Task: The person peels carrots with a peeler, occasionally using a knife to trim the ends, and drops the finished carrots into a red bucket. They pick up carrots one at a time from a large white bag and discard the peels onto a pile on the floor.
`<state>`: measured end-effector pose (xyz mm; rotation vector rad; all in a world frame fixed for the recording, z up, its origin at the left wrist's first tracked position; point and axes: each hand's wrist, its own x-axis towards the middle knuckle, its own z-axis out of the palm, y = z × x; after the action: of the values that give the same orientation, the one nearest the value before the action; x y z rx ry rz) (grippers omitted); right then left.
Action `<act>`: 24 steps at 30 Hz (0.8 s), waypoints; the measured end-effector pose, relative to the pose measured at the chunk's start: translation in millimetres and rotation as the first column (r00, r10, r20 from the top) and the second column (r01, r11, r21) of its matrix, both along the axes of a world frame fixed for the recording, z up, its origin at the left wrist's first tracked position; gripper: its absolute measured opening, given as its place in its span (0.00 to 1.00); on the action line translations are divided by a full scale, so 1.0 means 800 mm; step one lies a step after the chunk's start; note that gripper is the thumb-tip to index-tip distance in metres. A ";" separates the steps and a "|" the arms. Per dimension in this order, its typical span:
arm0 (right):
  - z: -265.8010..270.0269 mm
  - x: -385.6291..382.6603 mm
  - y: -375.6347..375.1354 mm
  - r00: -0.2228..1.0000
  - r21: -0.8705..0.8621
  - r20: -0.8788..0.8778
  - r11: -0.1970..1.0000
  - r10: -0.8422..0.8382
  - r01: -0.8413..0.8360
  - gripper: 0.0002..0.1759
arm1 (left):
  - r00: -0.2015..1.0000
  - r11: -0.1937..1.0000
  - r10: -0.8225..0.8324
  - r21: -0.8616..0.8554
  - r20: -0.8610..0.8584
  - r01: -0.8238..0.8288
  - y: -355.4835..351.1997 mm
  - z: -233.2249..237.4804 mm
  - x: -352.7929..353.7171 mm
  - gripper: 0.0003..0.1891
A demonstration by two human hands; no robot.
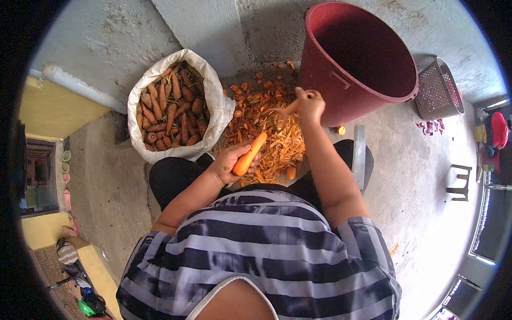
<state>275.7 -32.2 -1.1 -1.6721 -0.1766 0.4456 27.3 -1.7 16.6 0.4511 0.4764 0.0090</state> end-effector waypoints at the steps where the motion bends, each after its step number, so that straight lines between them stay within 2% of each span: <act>1: -0.052 0.033 0.003 0.994 0.079 -0.039 0.991 -0.106 0.109 0.13 | 1.000 1.000 0.002 -0.018 0.014 -0.002 0.001 0.002 0.000 0.17; 2: -0.017 0.024 -0.008 0.995 0.018 -0.084 0.998 -0.054 0.055 0.13 | 1.000 0.999 0.005 -0.034 0.026 -0.005 0.004 0.003 -0.002 0.19; 4: 0.033 -0.007 -0.017 0.994 -0.028 0.080 0.997 0.075 -0.073 0.13 | 0.995 0.993 0.059 -0.110 0.078 -0.050 0.010 -0.006 -0.005 0.20; 5: 0.040 -0.023 -0.024 0.953 -0.063 0.235 0.982 0.190 -0.180 0.12 | 0.991 0.986 0.082 -0.151 0.104 -0.066 0.012 -0.008 -0.004 0.21; 6: 0.046 -0.042 -0.032 0.875 -0.115 0.380 0.954 0.300 -0.277 0.11 | 0.992 0.990 0.093 -0.111 0.087 -0.083 0.010 0.000 -0.001 0.22; 7: 0.069 -0.070 -0.046 0.803 -0.111 0.453 0.918 0.388 -0.381 0.11 | 0.992 0.993 0.104 -0.070 0.070 -0.099 0.006 0.018 0.004 0.23; 8: 0.088 -0.095 -0.064 0.714 -0.117 0.523 0.870 0.465 -0.480 0.11 | 0.992 0.993 0.116 -0.028 0.056 -0.114 0.004 0.031 0.007 0.23; 9: 0.089 -0.109 -0.083 0.592 -0.196 0.561 0.787 0.579 -0.585 0.12 | 0.986 0.994 0.094 -0.070 0.140 -0.085 0.004 0.036 0.008 0.22; 12: 0.105 -0.128 -0.113 0.146 -0.449 0.598 0.480 0.788 -0.753 0.14 | 0.978 0.990 0.136 -0.057 0.160 -0.128 -0.002 0.025 0.012 0.21; 13: 0.110 -0.129 -0.121 0.141 -0.393 0.649 0.487 0.748 -0.780 0.17 | 0.987 0.986 0.140 -0.098 0.082 -0.132 -0.005 0.021 0.012 0.24; 16: 0.127 -0.109 -0.172 0.276 -0.557 0.705 0.751 0.653 -0.355 0.21 | 0.994 0.990 -0.061 0.134 0.092 0.048 0.003 0.028 0.001 0.22; 18: 0.136 -0.088 -0.208 0.476 -0.735 0.593 0.678 0.650 -0.010 0.24 | 0.998 0.958 0.015 0.285 0.055 -0.030 0.000 0.030 -0.001 0.19; 20: 0.120 -0.067 -0.252 0.609 -0.818 0.531 0.544 0.590 0.187 0.28 | 0.997 0.911 0.059 0.406 0.052 -0.075 0.000 0.011 -0.005 0.17; 23: 0.118 -0.067 -0.287 0.792 -0.911 0.342 0.385 0.506 0.147 0.29 | 0.996 0.887 0.084 0.453 0.032 -0.090 -0.005 0.002 -0.006 0.16; 24: 0.118 -0.067 -0.294 0.819 -0.912 0.300 0.399 0.488 0.096 0.29 | 0.995 0.873 0.089 0.477 0.042 -0.098 -0.008 0.004 -0.006 0.16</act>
<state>222.0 -267.5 93.2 -2.9112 -0.6747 0.2263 22.1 -8.2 19.8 0.9158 0.4765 0.2305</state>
